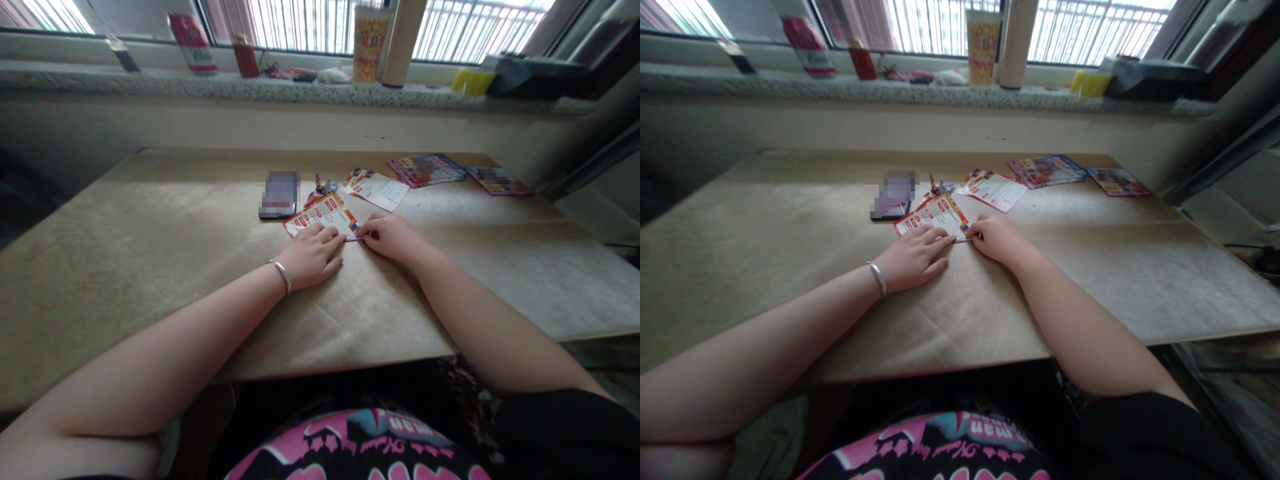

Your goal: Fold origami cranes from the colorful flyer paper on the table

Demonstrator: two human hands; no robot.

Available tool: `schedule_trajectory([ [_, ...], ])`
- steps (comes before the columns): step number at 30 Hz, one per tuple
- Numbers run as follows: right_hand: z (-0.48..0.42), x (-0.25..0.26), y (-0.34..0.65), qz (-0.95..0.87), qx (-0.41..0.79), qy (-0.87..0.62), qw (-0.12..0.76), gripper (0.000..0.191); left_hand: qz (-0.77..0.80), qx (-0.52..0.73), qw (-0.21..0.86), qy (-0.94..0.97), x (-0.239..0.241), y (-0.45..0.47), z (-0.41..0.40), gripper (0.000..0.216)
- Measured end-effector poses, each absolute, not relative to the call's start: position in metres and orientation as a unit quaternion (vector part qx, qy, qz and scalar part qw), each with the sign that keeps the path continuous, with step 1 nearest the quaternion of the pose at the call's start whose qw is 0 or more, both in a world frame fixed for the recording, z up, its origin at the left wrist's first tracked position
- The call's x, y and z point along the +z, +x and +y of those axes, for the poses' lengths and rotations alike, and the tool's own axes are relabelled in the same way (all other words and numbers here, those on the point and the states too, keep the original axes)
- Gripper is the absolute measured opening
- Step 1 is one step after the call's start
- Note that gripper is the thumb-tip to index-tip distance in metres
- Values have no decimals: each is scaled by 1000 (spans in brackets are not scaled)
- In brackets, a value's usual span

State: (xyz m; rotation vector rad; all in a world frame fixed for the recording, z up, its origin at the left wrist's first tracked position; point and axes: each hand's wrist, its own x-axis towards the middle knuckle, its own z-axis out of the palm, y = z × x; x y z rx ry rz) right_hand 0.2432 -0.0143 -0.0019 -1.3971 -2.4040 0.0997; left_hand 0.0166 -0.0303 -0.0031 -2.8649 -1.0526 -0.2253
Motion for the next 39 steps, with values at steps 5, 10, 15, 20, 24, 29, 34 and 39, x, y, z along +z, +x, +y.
schedule_trajectory([
  [5, -13, -3, 245, -831, 95, -508, 207, 20, -332, -75, 28, -940, -4, 15, -27, 50],
  [10, -15, -1, 247, -849, 86, -471, 221, 23, -337, -78, 28, -938, -4, 16, -27, 49],
  [15, -21, 5, 243, -883, 2, -436, 172, 24, -336, -76, 30, -938, -4, 17, -27, 50],
  [20, -20, 5, 241, -881, -3, -449, 147, 26, -335, -77, 29, -939, -3, 17, -28, 49],
  [24, -19, 6, 244, -884, 9, -446, 142, 26, -340, -67, 28, -938, -3, 17, -28, 50],
  [29, -20, 10, 247, -883, 7, -449, 135, 25, -333, -71, 31, -940, -5, 16, -26, 51],
  [34, -21, 13, 245, -868, 18, -482, 119, 26, -336, -67, 32, -939, -5, 16, -27, 51],
  [39, -19, 17, 250, -860, 14, -504, 86, 24, -337, -65, 36, -939, -4, 17, -27, 51],
])
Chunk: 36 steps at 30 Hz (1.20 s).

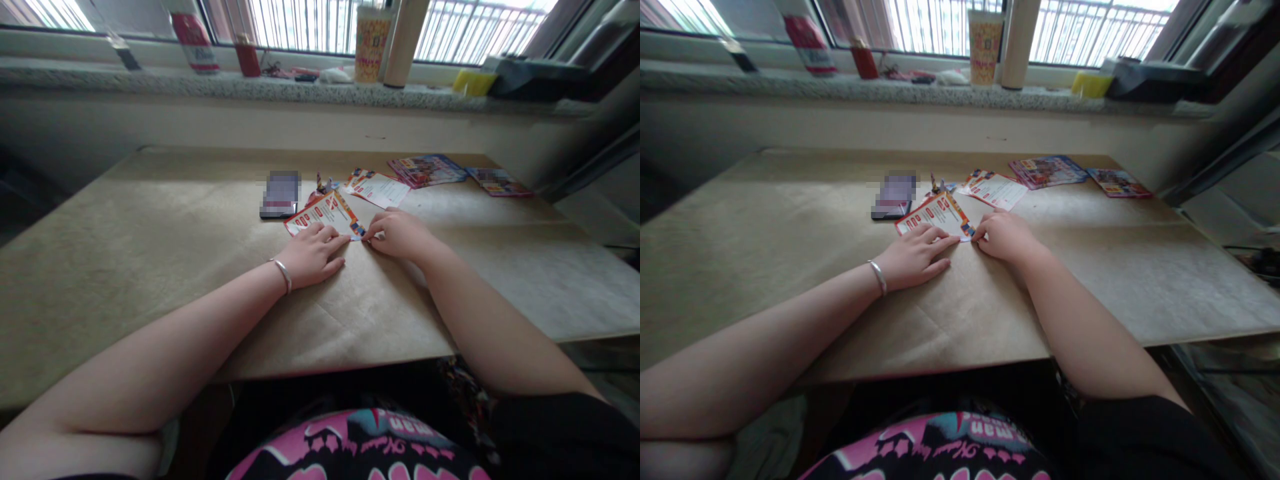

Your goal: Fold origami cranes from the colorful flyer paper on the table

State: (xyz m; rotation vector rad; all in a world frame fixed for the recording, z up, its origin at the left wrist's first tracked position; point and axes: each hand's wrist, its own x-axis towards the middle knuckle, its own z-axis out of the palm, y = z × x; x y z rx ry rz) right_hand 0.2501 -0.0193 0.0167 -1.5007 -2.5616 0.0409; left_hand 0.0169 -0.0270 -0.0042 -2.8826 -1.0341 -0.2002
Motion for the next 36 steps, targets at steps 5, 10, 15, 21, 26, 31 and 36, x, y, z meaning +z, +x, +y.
schedule_trajectory([
  [5, -16, 18, 258, -851, 24, -519, 68, 23, -333, -70, 38, -940, -6, 17, -25, 51],
  [10, -13, 19, 266, -846, 26, -530, 49, 22, -334, -69, 35, -939, -6, 17, -25, 51],
  [15, -9, 17, 274, -848, 43, -525, 50, 22, -332, -73, 37, -940, -7, 16, -26, 51],
  [21, -10, 14, 271, -851, 32, -514, 102, 25, -331, -73, 39, -940, -7, 16, -26, 51],
  [26, -17, 12, 253, -888, 34, -435, 144, 27, -326, -72, 43, -942, -7, 16, -26, 51],
  [31, -22, 14, 244, -905, 3, -417, 87, 30, -315, -73, 50, -945, -6, 15, -27, 51],
  [36, -28, 21, 242, -907, -42, -417, 47, 29, -299, -83, 53, -949, -7, 14, -27, 49],
])
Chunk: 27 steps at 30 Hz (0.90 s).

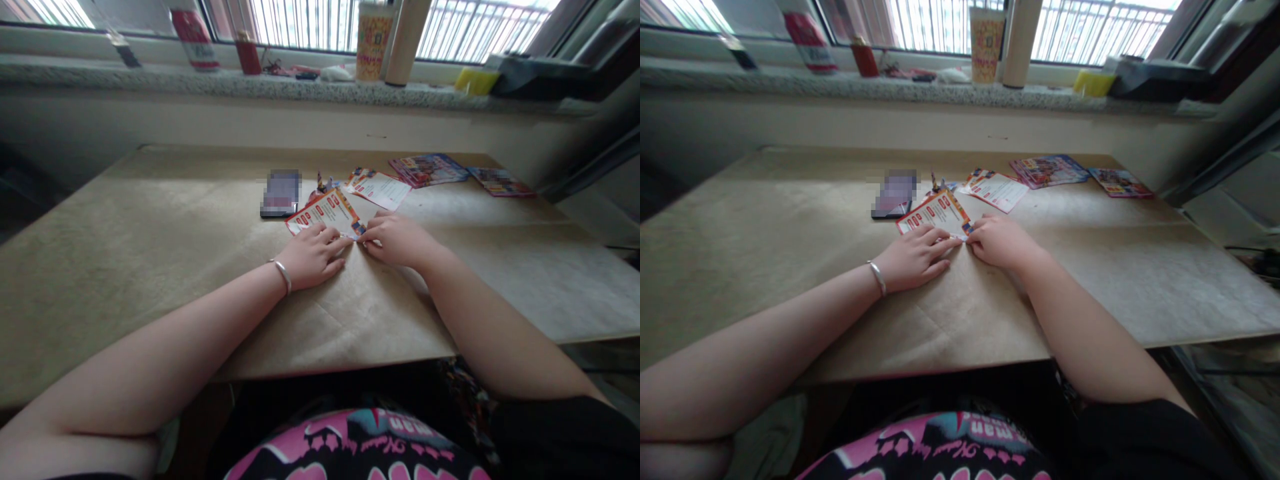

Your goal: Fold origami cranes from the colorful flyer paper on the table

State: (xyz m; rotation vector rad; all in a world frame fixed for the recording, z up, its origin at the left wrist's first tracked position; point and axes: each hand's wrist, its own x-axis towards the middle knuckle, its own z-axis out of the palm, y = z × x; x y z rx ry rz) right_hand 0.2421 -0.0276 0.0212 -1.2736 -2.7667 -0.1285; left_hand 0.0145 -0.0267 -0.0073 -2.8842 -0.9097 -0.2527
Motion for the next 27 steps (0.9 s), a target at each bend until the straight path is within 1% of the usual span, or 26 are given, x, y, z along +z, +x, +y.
schedule_trajectory([
  [3, -28, 22, 242, -908, -49, -412, 56, 28, -304, -87, 50, -947, -8, 15, -27, 48],
  [9, -25, 18, 240, -911, -25, -402, 95, 26, -320, -89, 38, -943, -7, 16, -28, 48],
  [14, -25, 19, 238, -908, -28, -406, 95, 27, -329, -95, 38, -939, -6, 17, -29, 46],
  [20, -27, 22, 234, -906, -42, -416, 65, 26, -317, -98, 38, -943, -8, 15, -28, 46],
  [27, -27, 18, 236, -916, -32, -384, 109, 27, -315, -91, 38, -944, -10, 11, -24, 49],
])
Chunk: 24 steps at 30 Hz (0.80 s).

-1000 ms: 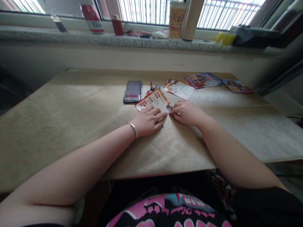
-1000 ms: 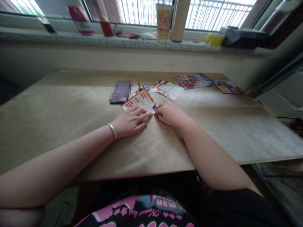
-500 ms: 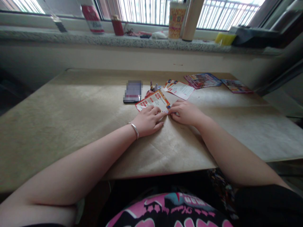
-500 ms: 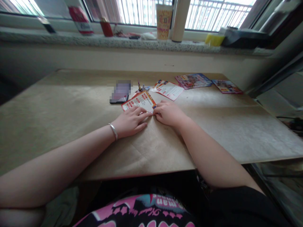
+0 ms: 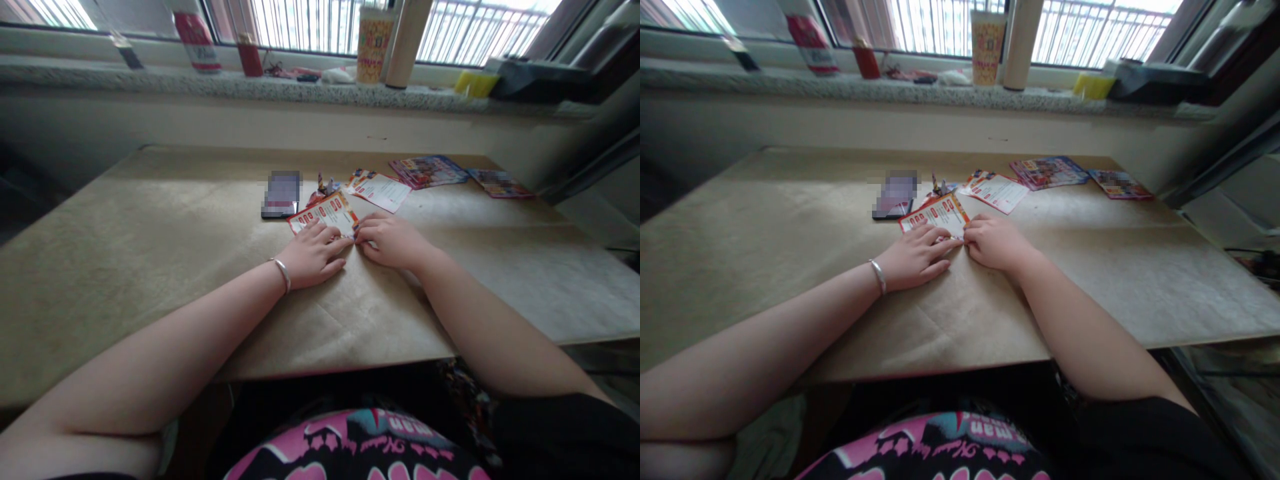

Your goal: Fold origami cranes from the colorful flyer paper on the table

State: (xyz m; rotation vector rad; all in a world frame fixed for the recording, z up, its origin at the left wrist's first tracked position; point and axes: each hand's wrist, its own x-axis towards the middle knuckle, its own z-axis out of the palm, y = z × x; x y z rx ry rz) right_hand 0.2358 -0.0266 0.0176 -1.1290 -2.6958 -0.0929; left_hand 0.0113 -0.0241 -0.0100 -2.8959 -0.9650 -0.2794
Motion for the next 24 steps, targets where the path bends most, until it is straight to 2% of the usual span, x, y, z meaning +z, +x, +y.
schedule_trajectory([
  [5, -25, 20, 239, -911, -27, -401, 95, 30, -321, -91, 28, -942, -8, 11, -26, 49],
  [12, -27, 23, 245, -931, -2, -349, 109, 23, -257, -94, 9, -962, -8, 11, -23, 45],
  [24, -32, 24, 239, -910, -4, -412, 53, 28, -279, -120, 84, -949, -6, 10, -29, 46],
])
